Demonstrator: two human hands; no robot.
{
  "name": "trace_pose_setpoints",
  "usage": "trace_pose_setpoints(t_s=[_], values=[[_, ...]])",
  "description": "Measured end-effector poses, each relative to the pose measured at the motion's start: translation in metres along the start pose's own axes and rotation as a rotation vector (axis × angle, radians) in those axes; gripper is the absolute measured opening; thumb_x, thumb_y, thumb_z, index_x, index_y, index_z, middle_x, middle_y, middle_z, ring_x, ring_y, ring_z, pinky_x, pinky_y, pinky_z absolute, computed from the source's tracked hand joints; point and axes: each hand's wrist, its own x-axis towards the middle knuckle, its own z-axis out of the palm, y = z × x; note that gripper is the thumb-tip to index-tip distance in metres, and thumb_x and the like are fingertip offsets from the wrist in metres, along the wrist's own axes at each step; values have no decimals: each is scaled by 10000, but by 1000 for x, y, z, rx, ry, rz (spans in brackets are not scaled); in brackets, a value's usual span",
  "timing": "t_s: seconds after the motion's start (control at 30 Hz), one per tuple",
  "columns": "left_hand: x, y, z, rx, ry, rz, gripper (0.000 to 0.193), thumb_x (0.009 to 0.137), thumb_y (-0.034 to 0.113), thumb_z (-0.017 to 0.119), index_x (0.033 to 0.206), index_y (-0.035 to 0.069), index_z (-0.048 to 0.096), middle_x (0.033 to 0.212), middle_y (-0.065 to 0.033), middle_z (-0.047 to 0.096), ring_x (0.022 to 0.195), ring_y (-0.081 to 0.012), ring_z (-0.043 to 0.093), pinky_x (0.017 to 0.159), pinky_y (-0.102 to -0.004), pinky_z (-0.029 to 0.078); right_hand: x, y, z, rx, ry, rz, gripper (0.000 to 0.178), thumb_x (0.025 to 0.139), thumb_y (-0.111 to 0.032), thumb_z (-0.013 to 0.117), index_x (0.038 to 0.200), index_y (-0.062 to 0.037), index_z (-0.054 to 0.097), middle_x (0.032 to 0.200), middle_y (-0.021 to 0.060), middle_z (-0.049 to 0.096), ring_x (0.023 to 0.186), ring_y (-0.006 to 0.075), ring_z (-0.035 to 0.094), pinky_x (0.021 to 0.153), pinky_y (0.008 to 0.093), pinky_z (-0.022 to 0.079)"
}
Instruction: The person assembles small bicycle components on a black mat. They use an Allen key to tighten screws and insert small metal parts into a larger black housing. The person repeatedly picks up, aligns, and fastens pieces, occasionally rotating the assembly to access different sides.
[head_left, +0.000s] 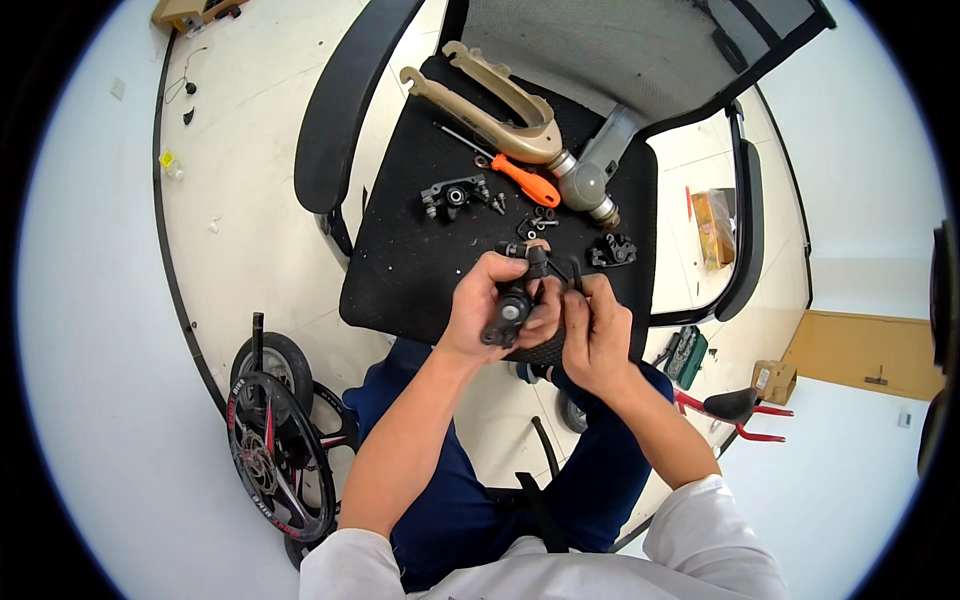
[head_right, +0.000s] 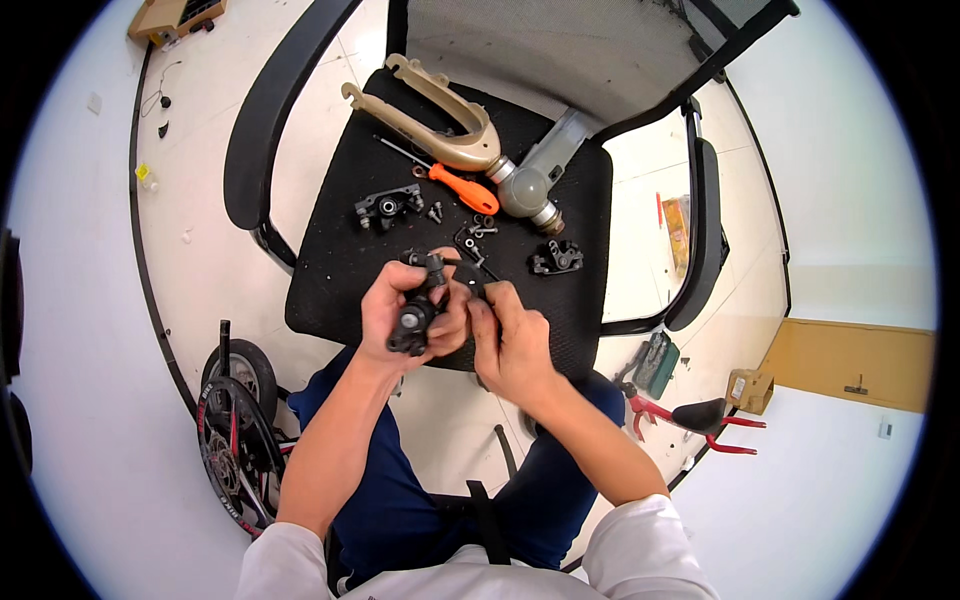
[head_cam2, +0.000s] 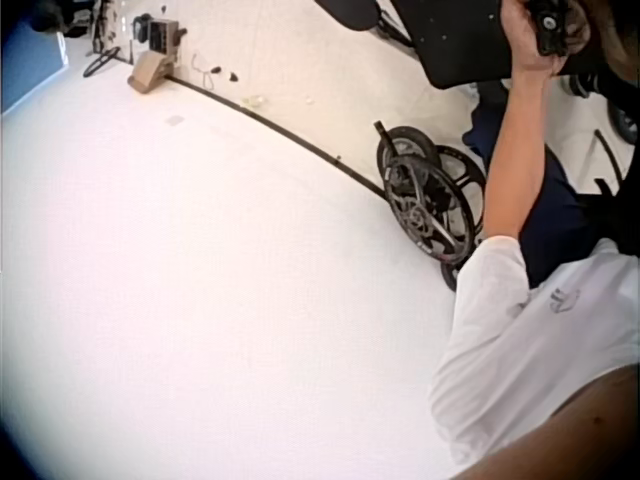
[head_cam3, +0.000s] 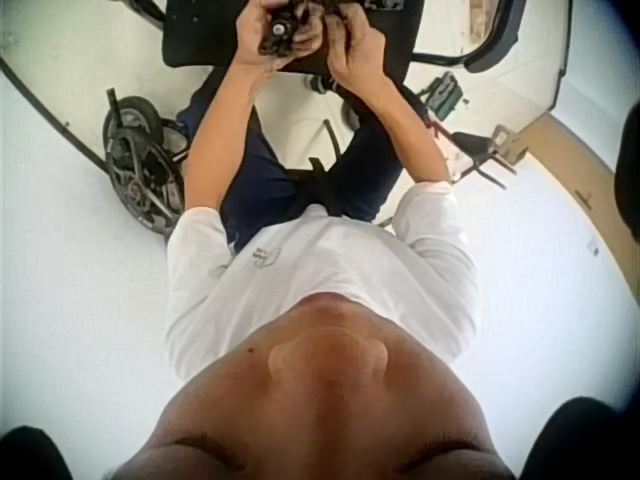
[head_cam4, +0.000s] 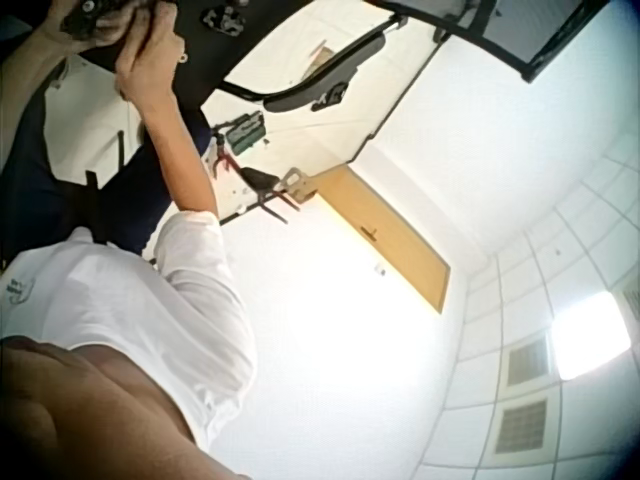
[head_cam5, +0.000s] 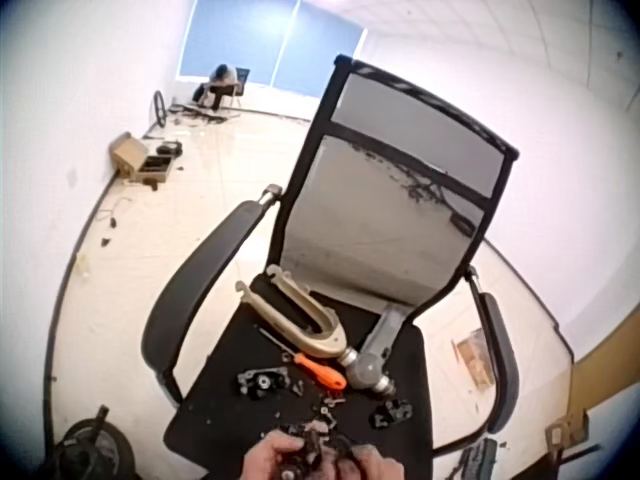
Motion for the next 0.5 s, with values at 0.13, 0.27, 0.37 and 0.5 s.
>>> trace_pose_setpoints(t_s=[0.13,0.27,0.37,0.5], values=[[-11,0,-6,-182,-141,-95,287,887,342,400,762,84,401,510,-114,410,403,-157,332,330,-273,237,8,32,-5,-31,-79,-368,280,732,41,677,965,-27,537,667,124,562,541,320,573,469,391,437],[-15,-2,-4,-261,-194,-255,273,870,315,392,751,69,410,504,-122,414,398,-147,325,319,-269,232,33,47,-41,-106,-354,-569,361,660,-42,742,965,-43,549,709,79,514,637,270,550,552,379,429],[-20,1,-4,-150,-177,-372,236,861,274,387,758,63,415,499,-126,420,395,-150,341,310,-266,237,57,33,-70,-349,-491,-747,246,711,-154,719,906,-106,576,720,40,505,694,218,549,657,347,435],[-14,5,4,370,-9,-452,184,856,197,454,766,37,467,569,-137,522,444,-151,454,369,-266,334,82,5,-108,-661,-599,-917,172,734,-210,708,766,-104,577,736,16,533,816,181,574,797,351,451]])
